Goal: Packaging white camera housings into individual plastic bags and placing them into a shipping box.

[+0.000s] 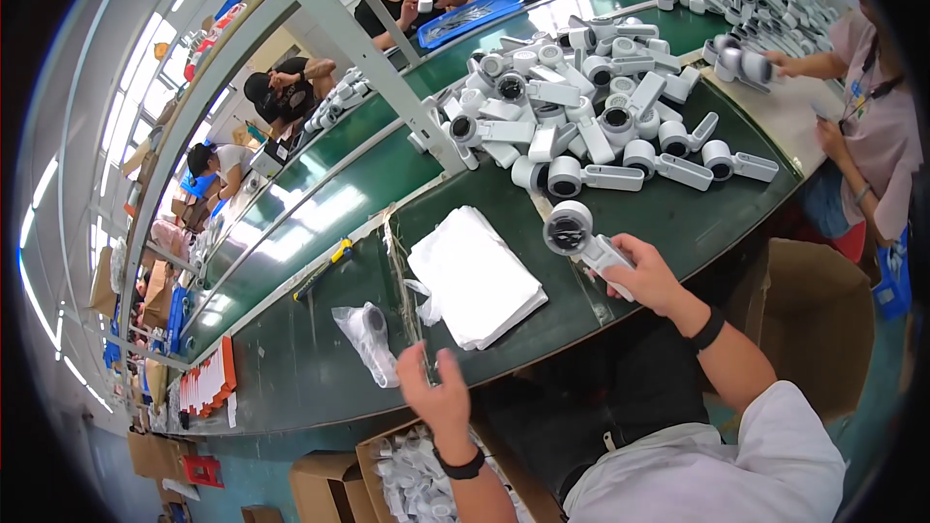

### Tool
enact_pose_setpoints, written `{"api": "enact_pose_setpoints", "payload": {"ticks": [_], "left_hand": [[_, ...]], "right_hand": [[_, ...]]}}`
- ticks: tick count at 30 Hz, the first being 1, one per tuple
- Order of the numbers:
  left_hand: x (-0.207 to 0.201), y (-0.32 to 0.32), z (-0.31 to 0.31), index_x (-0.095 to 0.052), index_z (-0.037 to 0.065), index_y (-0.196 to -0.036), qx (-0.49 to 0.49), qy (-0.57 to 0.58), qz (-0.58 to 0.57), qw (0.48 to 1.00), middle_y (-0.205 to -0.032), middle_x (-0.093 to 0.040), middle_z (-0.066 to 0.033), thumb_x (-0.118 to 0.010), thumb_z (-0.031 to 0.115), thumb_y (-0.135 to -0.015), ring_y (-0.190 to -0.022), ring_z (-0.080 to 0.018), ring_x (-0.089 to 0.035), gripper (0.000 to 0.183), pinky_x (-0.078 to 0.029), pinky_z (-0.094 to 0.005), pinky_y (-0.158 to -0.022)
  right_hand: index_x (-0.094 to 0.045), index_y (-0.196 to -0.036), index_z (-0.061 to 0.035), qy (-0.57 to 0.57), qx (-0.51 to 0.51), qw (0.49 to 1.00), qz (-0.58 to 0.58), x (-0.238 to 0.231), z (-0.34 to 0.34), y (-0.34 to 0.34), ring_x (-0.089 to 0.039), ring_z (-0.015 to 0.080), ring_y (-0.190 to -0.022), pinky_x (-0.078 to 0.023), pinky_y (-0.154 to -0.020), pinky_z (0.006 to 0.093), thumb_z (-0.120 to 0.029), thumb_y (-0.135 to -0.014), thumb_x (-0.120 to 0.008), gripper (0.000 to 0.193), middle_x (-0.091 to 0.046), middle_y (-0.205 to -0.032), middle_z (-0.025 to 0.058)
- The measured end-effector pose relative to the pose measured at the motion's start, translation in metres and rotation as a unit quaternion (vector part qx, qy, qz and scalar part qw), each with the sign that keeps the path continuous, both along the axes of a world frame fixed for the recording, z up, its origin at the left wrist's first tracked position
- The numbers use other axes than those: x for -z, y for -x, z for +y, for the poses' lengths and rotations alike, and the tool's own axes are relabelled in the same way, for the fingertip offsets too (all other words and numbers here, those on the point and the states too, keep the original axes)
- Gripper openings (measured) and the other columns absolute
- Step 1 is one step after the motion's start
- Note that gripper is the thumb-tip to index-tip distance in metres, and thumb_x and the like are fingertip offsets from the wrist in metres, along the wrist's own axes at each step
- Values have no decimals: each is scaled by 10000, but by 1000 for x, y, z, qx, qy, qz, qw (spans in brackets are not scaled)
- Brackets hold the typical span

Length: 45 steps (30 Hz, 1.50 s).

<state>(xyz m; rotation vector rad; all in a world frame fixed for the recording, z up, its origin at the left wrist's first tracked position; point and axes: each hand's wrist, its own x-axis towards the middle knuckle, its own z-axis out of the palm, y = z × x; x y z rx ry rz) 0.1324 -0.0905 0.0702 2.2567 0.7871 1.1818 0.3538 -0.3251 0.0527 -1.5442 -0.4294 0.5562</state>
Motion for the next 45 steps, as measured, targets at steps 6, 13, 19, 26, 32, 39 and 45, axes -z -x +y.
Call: {"api": "enact_pose_setpoints", "payload": {"ticks": [6, 13, 19, 26, 32, 39, 45], "left_hand": [[0, -53, -18, -652, 33, -1029, 145, -119, 60, 980, -998, -631, -137, -729, 121, -790, -930, -317, -569, 267, -450, -403, -819], [8, -76, -13, -696, 97, -939, 133, -132, 206, 960, -927, -655, -46, -733, 253, -800, -875, -270, -570, 213, -421, -396, -747], [9, -80, -10, -716, 85, -840, 129, -129, 192, 964, -844, -668, -76, -730, 237, -806, -797, -283, -590, 156, -442, -389, -691], [7, -83, -9, -714, 68, -813, 138, -123, 182, 966, -801, -668, -93, -711, 198, -820, -772, -299, -596, 130, -458, -389, -671], [7, -83, -6, -707, 52, -845, 147, -104, 182, 967, -825, -670, -113, -680, 148, -832, -779, -315, -592, 100, -461, -406, -692], [3, -82, -3, -696, 18, -904, 129, -62, 167, 976, -812, -659, -164, -645, 135, -864, -784, -348, -596, 134, -467, -410, -696], [1, -82, -4, -698, 30, -903, 113, -46, 137, 983, -795, -658, -162, -639, 124, -854, -782, -363, -587, 121, -448, -456, -688]], "right_hand": [[-588, -1106, 26, -111, 32, 987, 113, 13, 2, 26, -585, 104, -599, -478, -538, 252, -125, -867, -636, 287, -674, -914, 97], [-594, -1095, 24, -137, 37, 986, 90, 23, 2, 17, -583, 101, -613, -481, -558, 247, -125, -871, -641, 274, -673, -914, 90], [-613, -1112, 7, -101, 20, 994, 46, 26, 4, 20, -582, 78, -653, -469, -587, 243, -122, -855, -678, 295, -640, -881, 27], [-613, -1122, 5, -120, 24, 990, 73, 27, 2, 19, -580, 74, -654, -469, -599, 238, -129, -853, -678, 308, -637, -874, 22], [-618, -1116, 3, -116, 27, 990, 70, 30, 1, 19, -580, 74, -650, -467, -597, 237, -126, -850, -680, 303, -638, -871, 20], [-618, -1109, 14, -138, 29, 986, 92, 26, 0, 18, -584, 75, -655, -468, -598, 239, -125, -858, -678, 294, -640, -881, 25], [-620, -1101, 12, -138, 23, 987, 81, 26, -1, 20, -580, 75, -652, -468, -602, 239, -125, -860, -678, 283, -638, -881, 26]]}}
